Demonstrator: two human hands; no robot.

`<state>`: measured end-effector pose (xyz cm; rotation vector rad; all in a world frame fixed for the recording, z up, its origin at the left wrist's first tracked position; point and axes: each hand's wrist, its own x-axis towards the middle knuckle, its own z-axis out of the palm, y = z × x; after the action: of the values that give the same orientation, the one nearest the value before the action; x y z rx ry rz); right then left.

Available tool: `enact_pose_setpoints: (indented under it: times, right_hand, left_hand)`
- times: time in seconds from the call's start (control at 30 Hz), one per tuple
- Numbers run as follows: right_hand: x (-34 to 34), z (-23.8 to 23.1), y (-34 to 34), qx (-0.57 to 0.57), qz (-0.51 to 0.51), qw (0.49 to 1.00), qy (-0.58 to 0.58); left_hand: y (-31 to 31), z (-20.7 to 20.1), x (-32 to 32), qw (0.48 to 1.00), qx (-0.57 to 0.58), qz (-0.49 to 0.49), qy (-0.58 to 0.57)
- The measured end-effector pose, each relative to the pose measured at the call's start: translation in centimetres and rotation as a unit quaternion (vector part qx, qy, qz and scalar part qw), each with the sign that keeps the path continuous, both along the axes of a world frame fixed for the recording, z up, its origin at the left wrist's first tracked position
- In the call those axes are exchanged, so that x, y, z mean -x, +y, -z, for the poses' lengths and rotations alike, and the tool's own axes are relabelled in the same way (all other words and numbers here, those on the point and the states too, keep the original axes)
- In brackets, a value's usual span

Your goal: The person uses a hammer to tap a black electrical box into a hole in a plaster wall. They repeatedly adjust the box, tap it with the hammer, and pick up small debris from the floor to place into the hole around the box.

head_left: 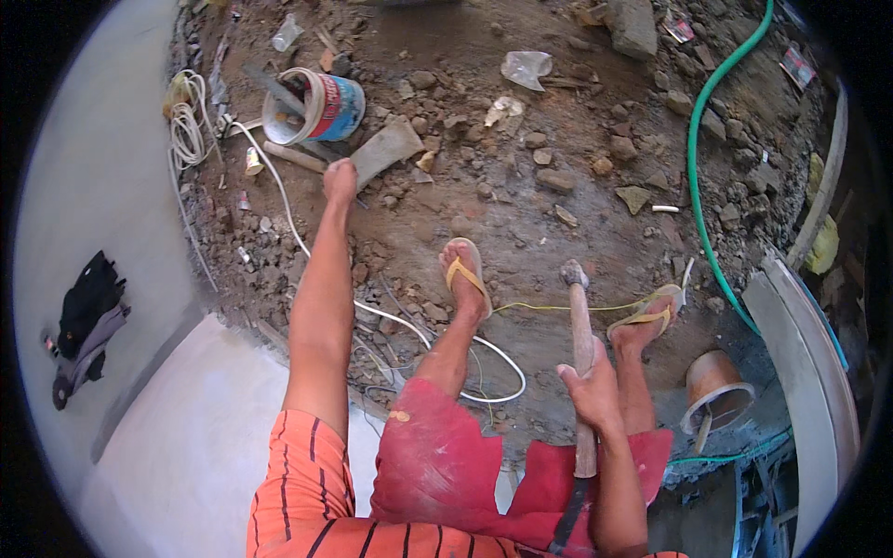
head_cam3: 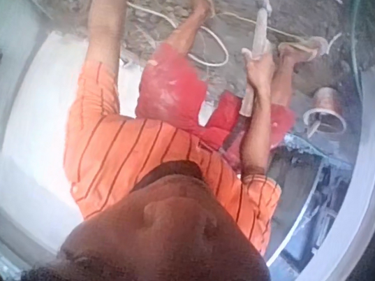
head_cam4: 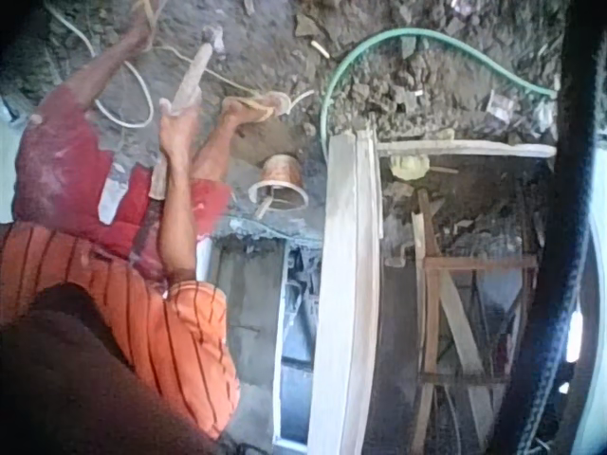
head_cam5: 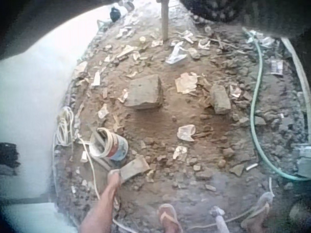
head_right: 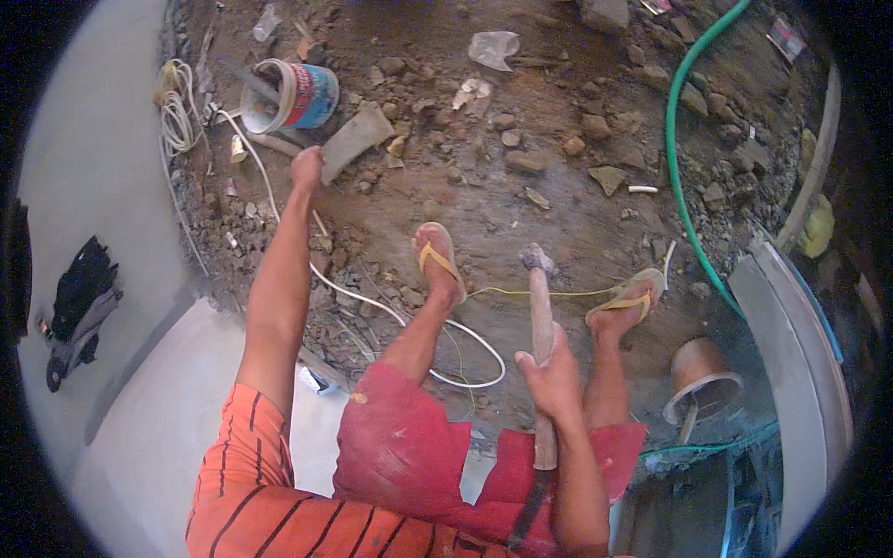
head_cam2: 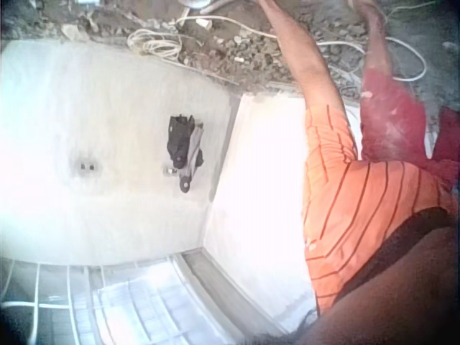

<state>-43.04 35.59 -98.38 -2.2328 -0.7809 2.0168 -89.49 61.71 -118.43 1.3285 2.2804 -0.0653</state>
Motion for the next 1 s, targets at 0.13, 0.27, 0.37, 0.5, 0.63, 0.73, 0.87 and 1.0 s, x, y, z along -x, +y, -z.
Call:
enact_pose_setpoints:
  times: [0.13,0.27,0.37,0.5,0.63,0.73,0.87,1.0]
  right_hand:
    - [-1.3,0.5,-0.5,-0.020,-0.007,1.000,-0.001]
    - [-2.7,0.1,-0.1,0.001,-0.007,1.000,-0.017]
    - [-3.6,-0.3,-0.1,-0.008,0.039,0.999,-0.002]
    - [-4.6,-1.6,2.6,-0.003,0.021,1.000,0.005]
    - [-4.7,-2.1,2.7,0.038,0.014,0.998,-0.037]
    - [-4.8,-2.0,3.8,0.042,-0.006,0.999,-0.033]
    - [-4.2,-2.1,5.3,0.063,-0.028,0.996,-0.054]
    - [-4.5,-1.6,2.6,0.113,-0.007,0.993,-0.037]
  left_hand:
    - [-3.9,7.1,-4.6,0.995,0.061,0.003,-0.083]
    - [-3.7,8.3,-10.0,0.922,0.073,-0.229,-0.304]
    - [-1.8,9.4,-11.9,0.934,0.076,-0.205,-0.281]
    - [0.3,12.2,-11.2,0.971,0.010,-0.136,-0.196]
    - [2.1,13.8,-12.4,0.995,-0.094,0.020,0.001]
    - [3.7,14.4,-11.1,0.995,-0.078,0.023,0.054]
    - [4.5,13.8,-13.0,0.984,-0.037,0.104,0.141]
    - [3.1,14.5,-12.5,0.981,-0.083,0.072,0.159]
